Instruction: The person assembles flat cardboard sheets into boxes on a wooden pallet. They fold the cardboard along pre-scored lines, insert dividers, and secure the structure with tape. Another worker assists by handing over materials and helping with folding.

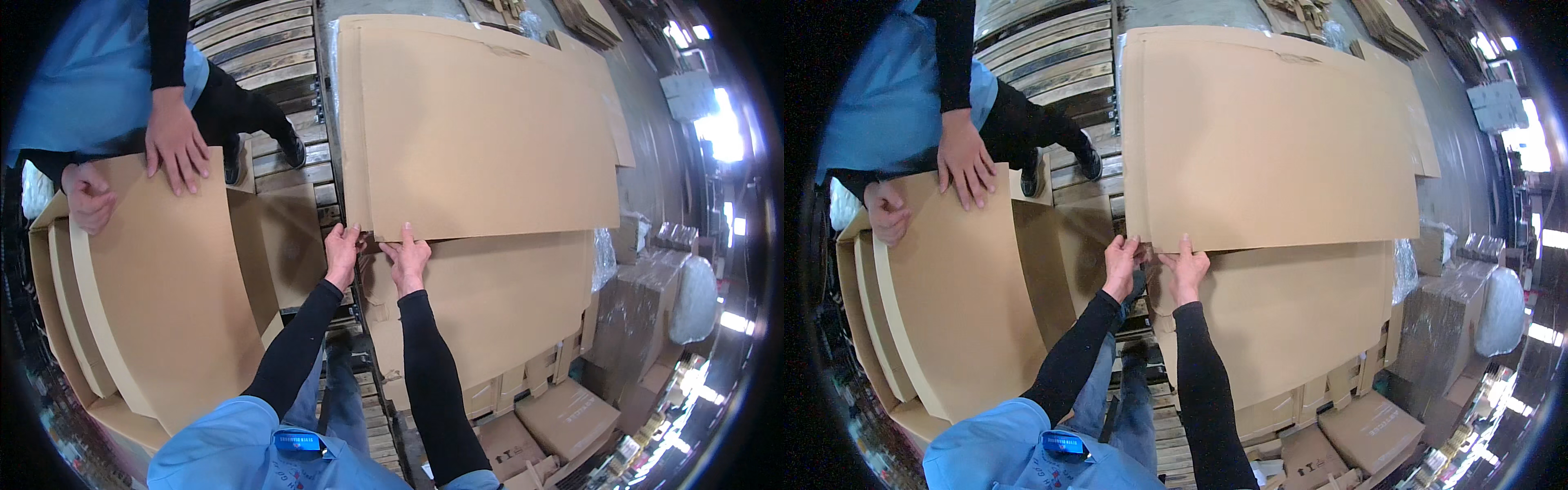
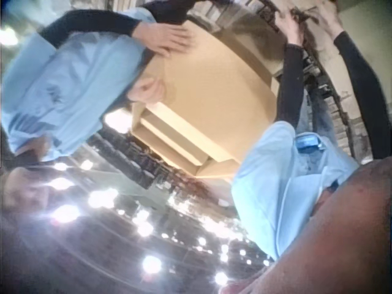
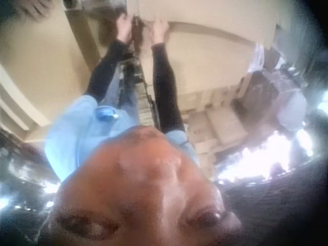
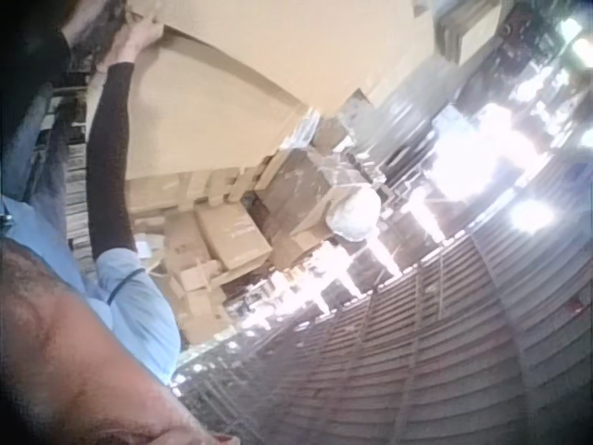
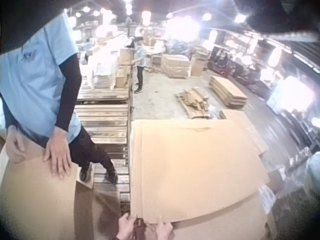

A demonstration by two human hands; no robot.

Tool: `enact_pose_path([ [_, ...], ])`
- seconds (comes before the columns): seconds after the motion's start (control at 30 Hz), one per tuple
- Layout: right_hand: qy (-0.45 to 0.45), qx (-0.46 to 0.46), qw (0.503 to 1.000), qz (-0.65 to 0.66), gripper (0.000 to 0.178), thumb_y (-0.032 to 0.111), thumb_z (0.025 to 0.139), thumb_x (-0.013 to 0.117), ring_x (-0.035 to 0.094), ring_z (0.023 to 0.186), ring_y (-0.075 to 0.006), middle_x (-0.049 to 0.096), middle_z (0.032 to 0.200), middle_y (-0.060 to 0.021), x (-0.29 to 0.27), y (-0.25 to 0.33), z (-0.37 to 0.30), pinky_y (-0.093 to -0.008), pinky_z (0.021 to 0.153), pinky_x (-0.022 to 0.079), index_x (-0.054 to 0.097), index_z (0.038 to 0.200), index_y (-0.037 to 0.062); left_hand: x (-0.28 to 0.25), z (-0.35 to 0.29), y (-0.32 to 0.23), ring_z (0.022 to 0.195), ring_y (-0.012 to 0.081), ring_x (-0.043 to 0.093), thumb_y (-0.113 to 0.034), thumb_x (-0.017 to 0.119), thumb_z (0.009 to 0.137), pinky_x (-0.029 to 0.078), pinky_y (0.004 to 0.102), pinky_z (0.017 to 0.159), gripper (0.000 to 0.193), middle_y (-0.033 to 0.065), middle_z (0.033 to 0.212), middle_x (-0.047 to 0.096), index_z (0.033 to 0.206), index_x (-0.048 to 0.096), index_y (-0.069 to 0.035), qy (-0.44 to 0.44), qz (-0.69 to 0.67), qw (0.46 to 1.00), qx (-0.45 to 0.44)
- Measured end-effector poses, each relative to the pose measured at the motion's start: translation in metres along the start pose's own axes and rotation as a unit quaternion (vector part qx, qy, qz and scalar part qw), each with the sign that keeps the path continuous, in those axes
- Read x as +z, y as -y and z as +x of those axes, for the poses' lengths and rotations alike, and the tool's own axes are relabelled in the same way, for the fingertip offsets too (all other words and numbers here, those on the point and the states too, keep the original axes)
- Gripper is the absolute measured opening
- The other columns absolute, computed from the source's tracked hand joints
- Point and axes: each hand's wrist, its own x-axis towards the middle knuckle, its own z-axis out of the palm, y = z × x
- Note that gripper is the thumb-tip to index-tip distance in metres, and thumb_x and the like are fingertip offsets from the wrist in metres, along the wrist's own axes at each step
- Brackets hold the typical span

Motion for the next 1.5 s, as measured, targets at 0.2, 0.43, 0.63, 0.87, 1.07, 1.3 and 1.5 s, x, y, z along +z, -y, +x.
enact_pose_path([
  [0.2,-0.008,0.026,0.996,-0.082,0.036,0.027,0.094,0.062,0.067,0.065,-0.0237,0.063,0.081,-0.0153,0.002,0.002,0.004,-0.0373,0.053,0.059,0.052,0.106,-0.0054,0.000,0.005,-0.003,0.087,0.0195,0.065,-0.029,0.047,0.101,0.052,0.0302,0.068,0.029,0.0059,0.093,0.063,0.097,0.054,-0.002,0.042,0.084,0.996,-0.010],
  [0.43,-0.034,0.016,0.997,-0.069,0.031,0.021,0.094,0.062,0.064,0.060,-0.0190,0.066,0.082,-0.0145,0.028,-0.007,-0.040,-0.0330,0.050,0.056,0.057,0.099,-0.0085,-0.002,0.002,-0.008,0.134,0.0397,0.035,-0.028,0.046,0.098,0.028,0.0415,0.112,0.048,0.0276,0.144,0.036,0.133,0.045,0.004,-0.054,0.288,0.938,0.186],
  [0.63,-0.129,-0.068,0.975,-0.168,0.030,0.023,0.089,0.070,0.062,0.066,-0.0184,0.066,0.082,-0.0131,0.031,-0.023,-0.015,-0.0328,0.056,0.051,0.059,0.084,-0.0047,0.035,-0.025,-0.031,0.136,0.0466,0.030,-0.025,0.060,0.090,0.026,0.0462,0.113,0.049,0.0354,0.146,0.028,0.126,0.049,0.006,-0.021,0.338,0.912,0.232],
  [0.87,-0.120,0.010,0.990,-0.080,0.029,0.022,0.090,0.068,0.061,0.072,-0.0200,0.065,0.087,-0.0128,0.021,0.011,-0.030,-0.0353,0.064,0.053,0.059,0.090,-0.0046,0.043,-0.052,-0.032,0.126,0.0433,0.042,-0.019,0.064,0.083,0.036,0.0450,0.105,0.049,0.0263,0.135,0.045,0.125,0.051,0.004,0.052,0.328,0.918,0.218],
  [1.07,-0.065,0.126,0.988,0.068,0.033,0.022,0.095,0.059,0.062,0.094,-0.0258,0.061,0.105,-0.0146,0.000,0.029,-0.031,-0.0404,0.080,0.055,0.052,0.115,-0.0030,0.049,-0.051,-0.024,0.112,0.0422,0.050,-0.018,0.066,0.080,0.040,0.0454,0.099,0.043,0.0249,0.117,0.052,0.114,0.053,0.004,-0.038,0.284,0.935,0.208],
  [1.3,0.017,0.038,0.987,0.157,0.035,0.021,0.095,0.059,0.062,0.101,-0.0267,0.062,0.113,-0.0125,-0.016,0.057,-0.053,-0.0427,0.085,0.052,0.051,0.123,0.0011,0.053,-0.083,-0.042,0.107,0.0248,0.057,-0.014,0.064,0.088,0.049,0.0355,0.089,0.034,0.0184,0.117,0.055,0.116,0.052,0.002,0.087,0.199,0.967,0.135],
  [1.5,0.019,-0.104,0.993,0.046,0.035,0.024,0.097,0.057,0.062,0.106,-0.0229,0.061,0.122,-0.0099,-0.087,0.148,-0.115,-0.0370,0.089,0.051,0.054,0.125,0.0043,0.076,-0.112,-0.079,0.115,0.0208,0.054,-0.019,0.065,0.091,0.046,0.0348,0.096,0.046,0.0145,0.125,0.055,0.127,0.046,0.002,0.139,0.028,0.979,0.144],
])
